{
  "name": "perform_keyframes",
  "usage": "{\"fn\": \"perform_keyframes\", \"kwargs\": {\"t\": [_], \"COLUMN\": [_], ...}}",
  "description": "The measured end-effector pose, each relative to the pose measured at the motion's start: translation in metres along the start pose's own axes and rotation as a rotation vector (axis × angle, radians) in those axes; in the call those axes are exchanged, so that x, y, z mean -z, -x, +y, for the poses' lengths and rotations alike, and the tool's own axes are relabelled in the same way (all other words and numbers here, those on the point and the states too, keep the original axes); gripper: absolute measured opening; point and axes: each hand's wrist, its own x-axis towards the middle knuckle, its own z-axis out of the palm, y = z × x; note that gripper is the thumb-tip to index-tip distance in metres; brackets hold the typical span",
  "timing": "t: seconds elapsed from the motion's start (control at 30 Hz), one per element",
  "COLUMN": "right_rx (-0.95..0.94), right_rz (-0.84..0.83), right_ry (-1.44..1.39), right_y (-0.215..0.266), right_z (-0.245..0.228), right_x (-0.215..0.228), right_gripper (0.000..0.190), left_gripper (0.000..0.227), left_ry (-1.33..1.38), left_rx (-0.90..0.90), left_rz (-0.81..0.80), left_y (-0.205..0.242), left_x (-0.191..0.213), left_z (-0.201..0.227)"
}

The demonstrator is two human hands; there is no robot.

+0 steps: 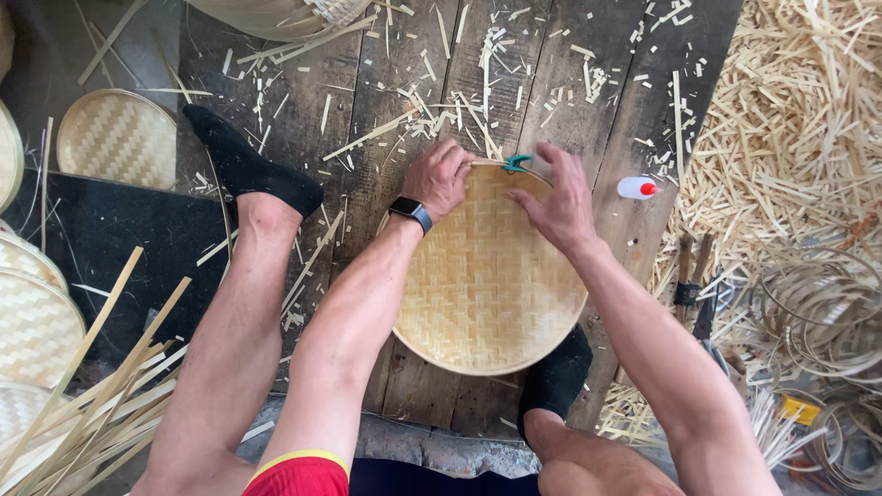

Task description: The person assembles bamboo trays by fitting woven bamboo bases into circular frames, applying glue to the rims, and securing the components with small clips and a wooden pressing tool.

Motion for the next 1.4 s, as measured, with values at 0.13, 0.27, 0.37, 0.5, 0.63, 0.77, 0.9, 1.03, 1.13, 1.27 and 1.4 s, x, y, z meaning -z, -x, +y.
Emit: {"fn": "perform_keyframes", "kwargs": {"t": [0.13, 0.27, 0.37, 0.5, 0.63, 0.77, 0.9, 1.03, 1.13, 1.27, 1.4], "right_rx": [0.102, 0.242, 0.421, 0.433, 0.407, 0.334, 0.249, 0.177, 0.152, -0.181, -0.184], "right_rz": [-0.061, -0.474, -0.537, -0.579, -0.565, -0.573, -0.624, -0.750, -0.717, -0.785, -0.792], "right_ry": [0.122, -0.023, -0.007, 0.038, 0.043, -0.030, -0.046, -0.038, -0.052, 0.073, -0.077], "right_y": [0.058, 0.138, 0.176, 0.188, 0.190, 0.188, 0.187, 0.186, 0.189, 0.186, 0.179], "right_z": [-0.033, -0.062, -0.066, -0.052, -0.040, -0.039, -0.033, -0.020, -0.016, -0.014, -0.011], "right_x": [0.043, 0.077, 0.077, 0.056, 0.050, 0.057, 0.053, 0.045, 0.036, 0.020, 0.029], "right_gripper": [0.035, 0.039, 0.043, 0.024, 0.031, 0.024, 0.018, 0.011, 0.012, 0.026, 0.038], "left_gripper": [0.033, 0.051, 0.047, 0.048, 0.036, 0.038, 0.043, 0.044, 0.044, 0.044, 0.055], "left_ry": [0.059, -0.335, -0.160, -0.106, -0.100, -0.131, -0.122, -0.116, -0.089, -0.138, -0.170], "left_rx": [0.028, -0.335, -0.585, -0.487, -0.435, -0.423, -0.394, -0.381, -0.364, -0.313, -0.257], "left_rz": [-0.045, 0.118, -0.073, -0.439, -0.315, -0.340, -0.366, -0.371, -0.364, -0.361, -0.490], "left_y": [-0.004, 0.050, 0.135, 0.216, 0.233, 0.226, 0.223, 0.221, 0.222, 0.223, 0.226], "left_x": [0.008, 0.051, 0.084, 0.111, 0.107, 0.094, 0.083, 0.082, 0.081, 0.072, 0.064], "left_z": [-0.010, -0.001, 0.031, 0.058, 0.063, 0.066, 0.066, 0.065, 0.066, 0.062, 0.047]}}
